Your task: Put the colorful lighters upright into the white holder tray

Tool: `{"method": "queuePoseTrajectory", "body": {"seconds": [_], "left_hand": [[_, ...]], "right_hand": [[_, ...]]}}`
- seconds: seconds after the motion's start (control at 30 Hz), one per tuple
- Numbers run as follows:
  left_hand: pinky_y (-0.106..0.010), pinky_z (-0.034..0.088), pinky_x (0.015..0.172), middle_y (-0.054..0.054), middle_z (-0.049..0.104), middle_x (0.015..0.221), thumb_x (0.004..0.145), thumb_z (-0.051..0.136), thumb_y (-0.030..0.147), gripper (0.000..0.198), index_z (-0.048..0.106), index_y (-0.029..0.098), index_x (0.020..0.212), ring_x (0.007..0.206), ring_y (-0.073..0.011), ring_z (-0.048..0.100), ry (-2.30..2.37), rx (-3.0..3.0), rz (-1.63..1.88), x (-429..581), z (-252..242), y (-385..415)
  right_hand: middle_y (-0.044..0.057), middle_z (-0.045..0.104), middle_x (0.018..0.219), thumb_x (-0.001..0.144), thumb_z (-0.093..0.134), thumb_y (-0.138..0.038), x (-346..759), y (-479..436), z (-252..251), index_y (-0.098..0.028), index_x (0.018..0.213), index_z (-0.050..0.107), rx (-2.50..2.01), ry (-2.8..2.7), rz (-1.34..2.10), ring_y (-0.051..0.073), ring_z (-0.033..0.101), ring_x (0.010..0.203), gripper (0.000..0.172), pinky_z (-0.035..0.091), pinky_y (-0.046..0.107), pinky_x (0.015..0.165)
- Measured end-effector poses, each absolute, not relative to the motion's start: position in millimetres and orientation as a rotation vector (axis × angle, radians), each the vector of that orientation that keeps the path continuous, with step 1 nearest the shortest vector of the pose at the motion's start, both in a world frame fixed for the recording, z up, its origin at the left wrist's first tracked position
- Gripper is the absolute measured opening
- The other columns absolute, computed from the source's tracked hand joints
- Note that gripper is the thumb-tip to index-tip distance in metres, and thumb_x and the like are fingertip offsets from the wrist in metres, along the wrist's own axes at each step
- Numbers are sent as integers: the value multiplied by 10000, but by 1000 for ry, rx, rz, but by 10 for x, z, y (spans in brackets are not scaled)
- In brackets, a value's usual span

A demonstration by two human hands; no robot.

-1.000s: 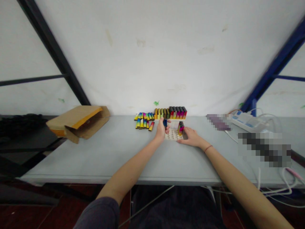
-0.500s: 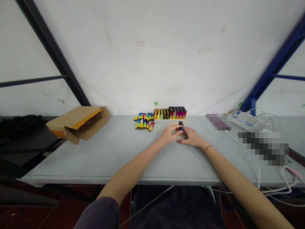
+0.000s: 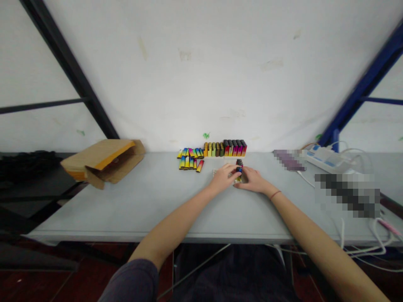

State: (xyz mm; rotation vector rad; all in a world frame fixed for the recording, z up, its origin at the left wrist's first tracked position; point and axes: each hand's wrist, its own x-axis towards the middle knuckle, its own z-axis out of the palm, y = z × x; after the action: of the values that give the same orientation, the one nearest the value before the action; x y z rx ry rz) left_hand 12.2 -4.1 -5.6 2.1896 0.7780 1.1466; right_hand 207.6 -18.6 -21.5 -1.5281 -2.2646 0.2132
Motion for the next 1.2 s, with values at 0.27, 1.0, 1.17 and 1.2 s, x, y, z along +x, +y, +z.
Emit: {"method": "queuePoseTrajectory", "body": {"seconds": [0.27,1.0,1.17,1.2], "left_hand": [[-361,493,990,-84,691,1153,904,620,269,301,649,221,1200,1014,-208,658,821,2261,1095,115,-73,-68],[-525,456,951,-192,683,1229,891,562,354,291,735,191,1057,1179,-389,603,2322,1934,458,-1116,406,464],[-494,454,957,-142,696,1249,902,519,344,323,735,258,1126,1172,-354,628,2327,1908,395,-1127,384,523],[-500,448,965,-135,690,1271,912,499,330,337,732,271,1148,1179,-351,626,2321,1900,396,-1138,378,535]], "right_hand": [[186,646,1284,789,695,-533,2077,-199,-208,-155,1305,548,-1541,-2271,231,366,602,1178,657,437,493,1001],[206,640,1297,796,677,-605,2064,-226,-155,-132,1271,571,-1579,-2282,237,378,604,1160,678,448,503,1003],[201,637,1321,786,692,-599,2067,-223,-169,-154,1274,578,-1568,-2263,229,383,600,1177,671,445,511,1009],[198,639,1320,783,695,-597,2069,-220,-175,-158,1269,582,-1564,-2258,227,383,602,1173,664,446,512,1009]]}}
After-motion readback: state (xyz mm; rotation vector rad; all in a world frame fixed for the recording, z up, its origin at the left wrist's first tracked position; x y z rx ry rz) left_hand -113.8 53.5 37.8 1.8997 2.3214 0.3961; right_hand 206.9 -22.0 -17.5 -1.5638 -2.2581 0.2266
